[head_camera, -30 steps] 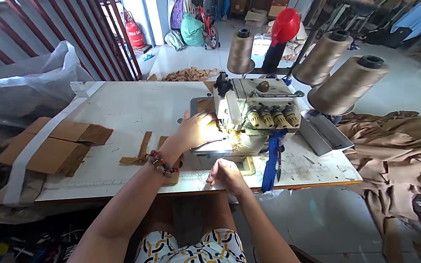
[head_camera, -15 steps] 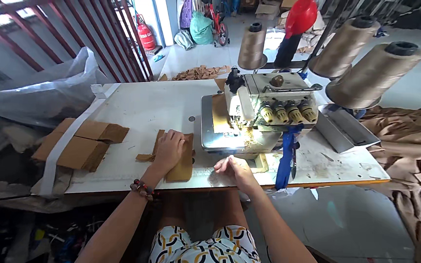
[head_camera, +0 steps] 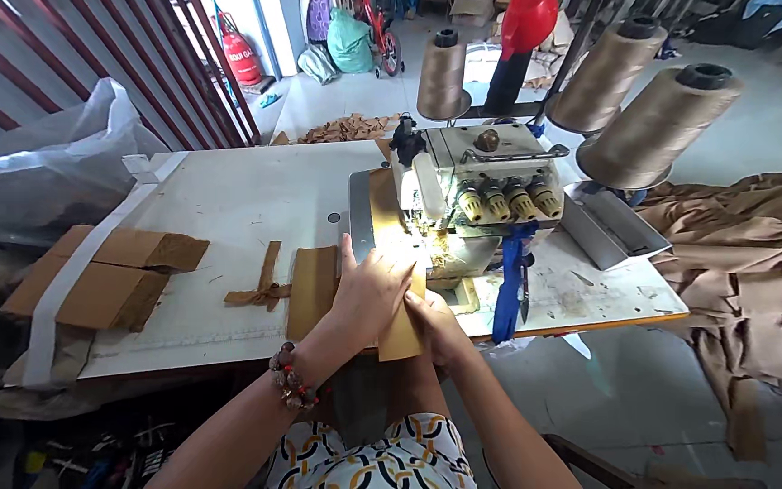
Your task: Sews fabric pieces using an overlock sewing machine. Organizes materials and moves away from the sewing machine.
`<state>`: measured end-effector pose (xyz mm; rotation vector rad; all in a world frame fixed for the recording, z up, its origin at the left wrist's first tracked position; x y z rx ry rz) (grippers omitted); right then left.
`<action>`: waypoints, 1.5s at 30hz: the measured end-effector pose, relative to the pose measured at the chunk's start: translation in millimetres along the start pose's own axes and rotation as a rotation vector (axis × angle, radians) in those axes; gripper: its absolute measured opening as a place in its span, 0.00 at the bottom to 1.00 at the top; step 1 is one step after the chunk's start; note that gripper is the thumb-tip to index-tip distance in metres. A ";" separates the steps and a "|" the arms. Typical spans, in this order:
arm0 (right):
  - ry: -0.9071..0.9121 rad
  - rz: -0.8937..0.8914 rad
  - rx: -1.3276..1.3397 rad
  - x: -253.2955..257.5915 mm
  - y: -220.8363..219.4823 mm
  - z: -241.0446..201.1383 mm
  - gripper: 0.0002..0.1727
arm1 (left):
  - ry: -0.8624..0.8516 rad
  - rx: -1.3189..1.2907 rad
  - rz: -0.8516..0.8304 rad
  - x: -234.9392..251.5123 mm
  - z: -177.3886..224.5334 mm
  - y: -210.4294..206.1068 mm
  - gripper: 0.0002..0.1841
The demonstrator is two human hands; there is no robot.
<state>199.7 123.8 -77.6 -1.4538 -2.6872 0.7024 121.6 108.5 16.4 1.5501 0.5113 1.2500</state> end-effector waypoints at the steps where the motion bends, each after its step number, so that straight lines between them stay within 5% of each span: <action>1: 0.014 0.011 -0.004 0.9 -0.4 -3.8 0.13 | 0.016 -0.007 -0.034 3.0 -2.1 -1.6 0.18; 8: 0.091 0.018 -0.008 11.2 -0.7 -13.7 0.16 | -0.075 0.001 0.025 3.2 -1.2 13.0 0.12; 14: 0.122 -0.080 0.019 16.6 -8.5 -11.8 0.26 | 0.016 -0.166 -0.160 24.7 -37.0 4.1 0.25; 23: 0.226 -0.202 -0.093 15.2 -5.9 6.6 0.24 | 0.132 -0.248 -0.257 55.9 -90.2 -18.6 0.36; 27: 0.305 -0.174 -0.052 15.8 0.8 3.1 0.30 | 0.264 -0.219 -0.075 5.8 -106.5 20.4 0.22; 31: 0.313 -0.154 -0.066 19.5 0.5 4.4 0.34 | 0.455 -0.153 -0.292 -61.2 -160.6 -22.2 0.14; 39: 0.262 -0.097 -0.199 19.4 -4.8 3.9 0.25 | 0.288 -0.095 0.084 -79.8 -160.3 -15.5 0.10; 45: 0.184 -0.123 -0.293 15.0 -14.1 4.7 0.20 | 0.307 -0.121 0.013 -79.1 -162.0 -21.8 0.09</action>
Point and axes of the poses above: each hand's wrist, its own x-axis towards the middle knuckle, its own y-axis out of the back of the hand, z = x × y, the point moved 9 cm from there along x, towards the middle knuckle, and after that the axes turned 7 degrees about -y, right-handed, at the moved point
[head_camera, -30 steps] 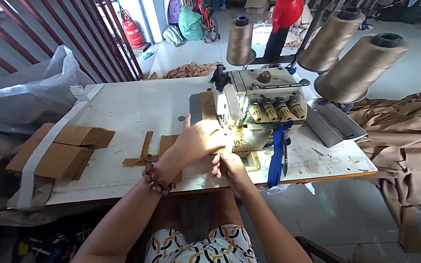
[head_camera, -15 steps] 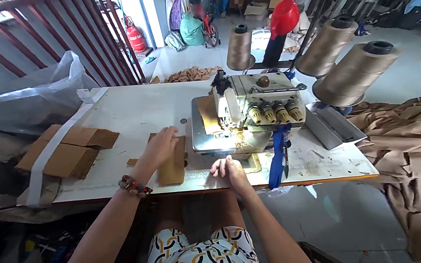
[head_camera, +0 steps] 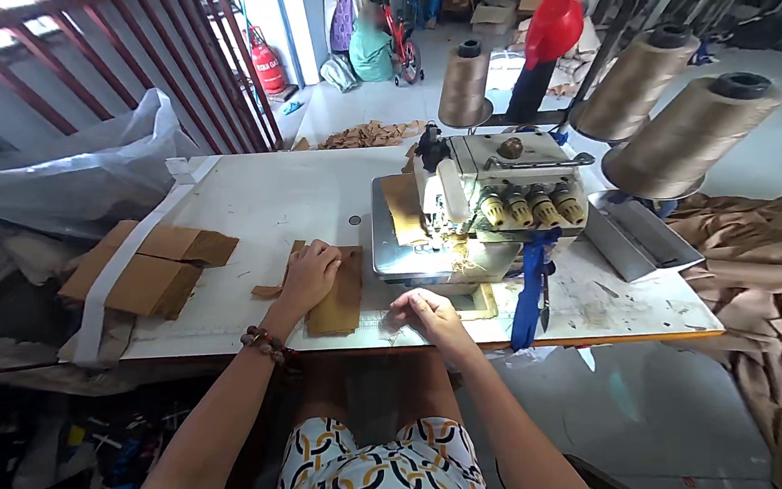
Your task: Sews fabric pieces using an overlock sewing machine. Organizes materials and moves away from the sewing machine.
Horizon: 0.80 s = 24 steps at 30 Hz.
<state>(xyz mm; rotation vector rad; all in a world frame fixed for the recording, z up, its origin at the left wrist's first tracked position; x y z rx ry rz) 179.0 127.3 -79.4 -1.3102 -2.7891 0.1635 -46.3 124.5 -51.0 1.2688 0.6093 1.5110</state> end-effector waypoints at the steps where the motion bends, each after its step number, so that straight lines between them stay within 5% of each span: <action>1: 0.001 -0.003 0.000 -0.9 0.7 -0.7 0.20 | -0.013 -0.040 0.056 -0.7 1.5 4.7 0.09; 7: -0.016 -0.034 -0.053 -1.7 -8.5 -7.2 0.21 | -0.259 -0.112 0.298 6.1 56.5 34.2 0.10; 13: 0.005 -0.081 -0.031 -7.8 -24.5 -10.1 0.43 | -0.418 -0.047 0.231 15.6 134.0 35.2 0.09; 17: -0.135 0.045 0.290 -11.2 -16.8 4.3 0.17 | -0.422 0.021 0.112 22.1 168.2 15.7 0.10; 24: -0.159 0.133 0.266 -18.9 5.6 -5.6 0.13 | -0.344 0.082 0.010 26.6 178.6 3.8 0.17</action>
Point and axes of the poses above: each hand's wrist, its own x-axis towards the middle knuckle, its own y-axis out of the back of the hand, z = x × y, the point moved 9 cm from there along x, towards the middle knuckle, and after that the axes turned 7 degrees about -y, right-handed, at the moved point
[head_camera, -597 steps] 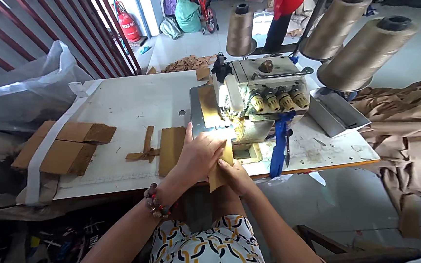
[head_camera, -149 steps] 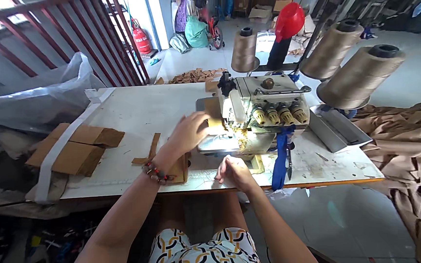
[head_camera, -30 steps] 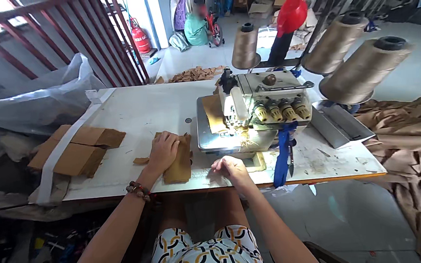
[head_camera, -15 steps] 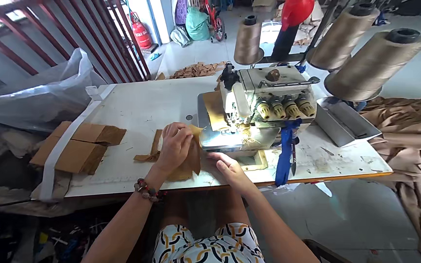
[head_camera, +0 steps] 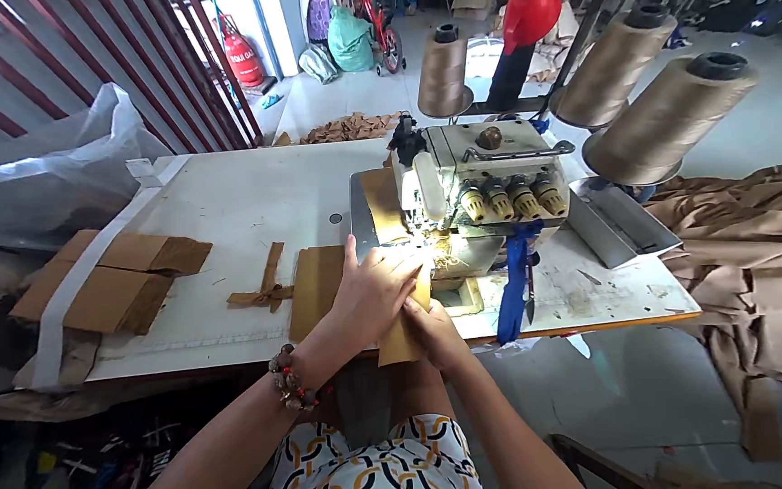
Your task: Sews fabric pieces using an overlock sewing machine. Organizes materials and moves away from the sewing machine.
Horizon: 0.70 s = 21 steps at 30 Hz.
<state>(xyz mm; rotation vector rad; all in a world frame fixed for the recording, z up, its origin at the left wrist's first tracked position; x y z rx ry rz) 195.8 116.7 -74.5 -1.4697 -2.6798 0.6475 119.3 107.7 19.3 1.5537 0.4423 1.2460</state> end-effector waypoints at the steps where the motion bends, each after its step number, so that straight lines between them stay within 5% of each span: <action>1: 0.002 0.005 -0.008 2.3 1.4 -1.9 0.13 | 0.011 -0.011 -0.008 2.6 -1.8 -0.6 0.18; 10: 0.061 -0.077 0.019 20.8 2.4 -14.9 0.16 | -0.044 -0.023 -0.001 6.4 -6.5 10.2 0.12; 15: 0.072 -0.217 0.017 23.4 -6.9 -14.1 0.27 | 0.051 -0.139 -0.157 25.1 -38.6 -0.1 0.22; 21: 0.141 -0.284 -0.084 22.1 -5.1 5.4 0.26 | 0.155 -0.237 -0.272 58.3 -74.5 -8.5 0.28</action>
Point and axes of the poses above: each hand's wrist, its own x-axis towards the middle knuckle, its own y-axis out of the back of the hand, z = x × y, the point moved 9 cm from there along x, towards the middle knuckle, and after that the axes turned 7 degrees about -y, right-handed, at the moved point
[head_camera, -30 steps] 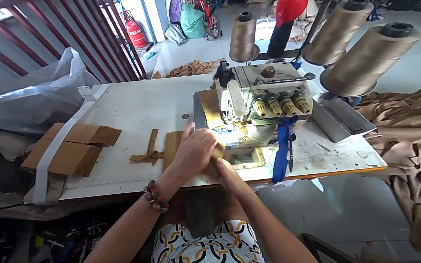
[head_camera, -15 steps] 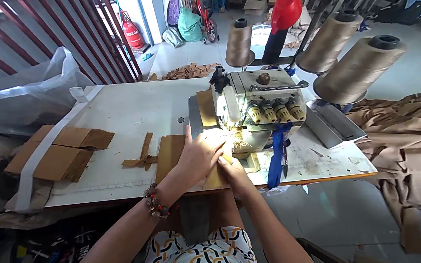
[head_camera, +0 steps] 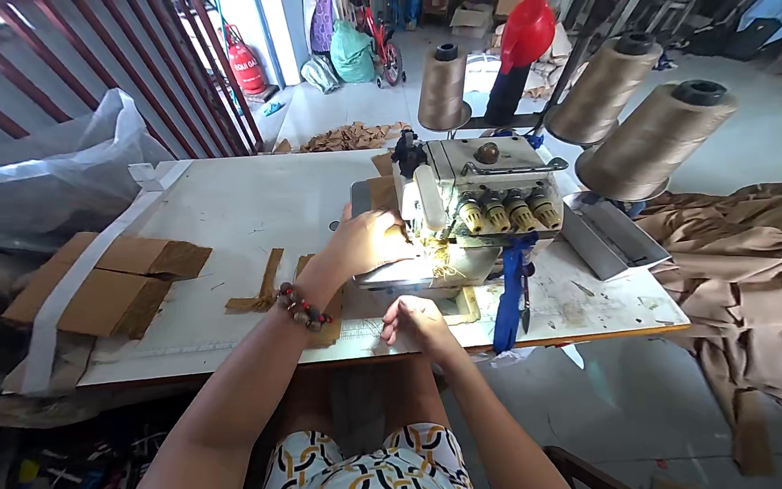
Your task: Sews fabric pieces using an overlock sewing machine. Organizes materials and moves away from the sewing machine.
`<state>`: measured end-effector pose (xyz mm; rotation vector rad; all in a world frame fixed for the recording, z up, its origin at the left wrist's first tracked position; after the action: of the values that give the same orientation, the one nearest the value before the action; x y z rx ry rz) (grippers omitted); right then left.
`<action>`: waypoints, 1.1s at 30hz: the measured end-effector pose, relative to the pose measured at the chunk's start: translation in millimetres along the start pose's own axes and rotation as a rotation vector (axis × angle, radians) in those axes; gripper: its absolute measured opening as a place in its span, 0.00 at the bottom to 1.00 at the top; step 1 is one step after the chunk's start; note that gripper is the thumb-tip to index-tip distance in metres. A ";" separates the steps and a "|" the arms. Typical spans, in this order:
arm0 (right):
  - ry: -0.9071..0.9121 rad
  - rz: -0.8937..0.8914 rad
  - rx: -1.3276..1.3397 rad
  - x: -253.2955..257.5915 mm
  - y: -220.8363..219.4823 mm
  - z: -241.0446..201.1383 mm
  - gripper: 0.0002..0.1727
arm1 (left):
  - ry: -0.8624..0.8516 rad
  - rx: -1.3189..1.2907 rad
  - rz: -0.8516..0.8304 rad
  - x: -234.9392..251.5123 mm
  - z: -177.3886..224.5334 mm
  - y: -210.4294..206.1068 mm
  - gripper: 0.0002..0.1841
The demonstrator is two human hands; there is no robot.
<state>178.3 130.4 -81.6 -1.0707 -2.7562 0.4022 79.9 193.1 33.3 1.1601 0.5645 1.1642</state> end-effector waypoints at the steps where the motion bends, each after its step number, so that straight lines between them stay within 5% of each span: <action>1: 0.007 0.003 0.009 -0.9 1.0 0.2 0.26 | -0.003 0.009 -0.003 4.2 -9.0 -3.5 0.30; 3: 0.035 0.019 0.043 -1.7 4.6 -0.8 0.27 | -0.006 0.018 0.008 0.2 -17.9 -4.3 0.31; 7: 0.120 0.050 0.030 -2.7 9.5 -2.3 0.35 | 0.065 0.026 0.219 -56.4 -29.0 19.6 0.15; 11: 0.159 0.043 -0.059 0.7 4.7 -1.1 0.37 | 0.338 0.022 0.003 -100.0 -92.5 -17.7 0.14; 16: 0.148 0.065 -0.108 1.9 5.3 2.2 0.33 | 0.189 0.097 0.141 -116.5 -107.7 -36.5 0.09; 21: 0.074 0.095 -0.231 2.9 -2.1 -6.0 0.28 | -0.054 0.129 0.566 -125.7 -55.3 1.5 0.10; 24: 0.001 0.044 -0.194 -0.6 -18.3 -5.5 0.55 | -0.179 0.158 0.488 -106.7 7.2 2.8 0.11; 25: -0.056 0.072 -0.107 -3.5 -20.4 -2.3 0.55 | -0.200 0.169 0.437 -98.2 22.2 -2.4 0.11; 29: -0.158 0.225 0.154 -12.0 -9.4 7.1 0.16 | -0.221 0.194 0.336 -79.1 48.3 -22.5 0.13; 33: -0.165 0.255 0.131 -17.6 2.6 1.7 0.13 | -0.156 0.255 0.260 -73.0 60.0 -27.8 0.17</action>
<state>192.4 119.9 -84.9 -1.4176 -2.6893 0.7244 116.0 103.3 14.7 1.5648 0.4600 1.2315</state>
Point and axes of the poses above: each hand's wrist, its own x-axis towards the middle knuckle, its own y-axis out of the back of the hand, z = x × y, the point moved 9 cm from there along x, towards the middle knuckle, and after that the axes turned 7 degrees about -y, right-handed, at the moved point
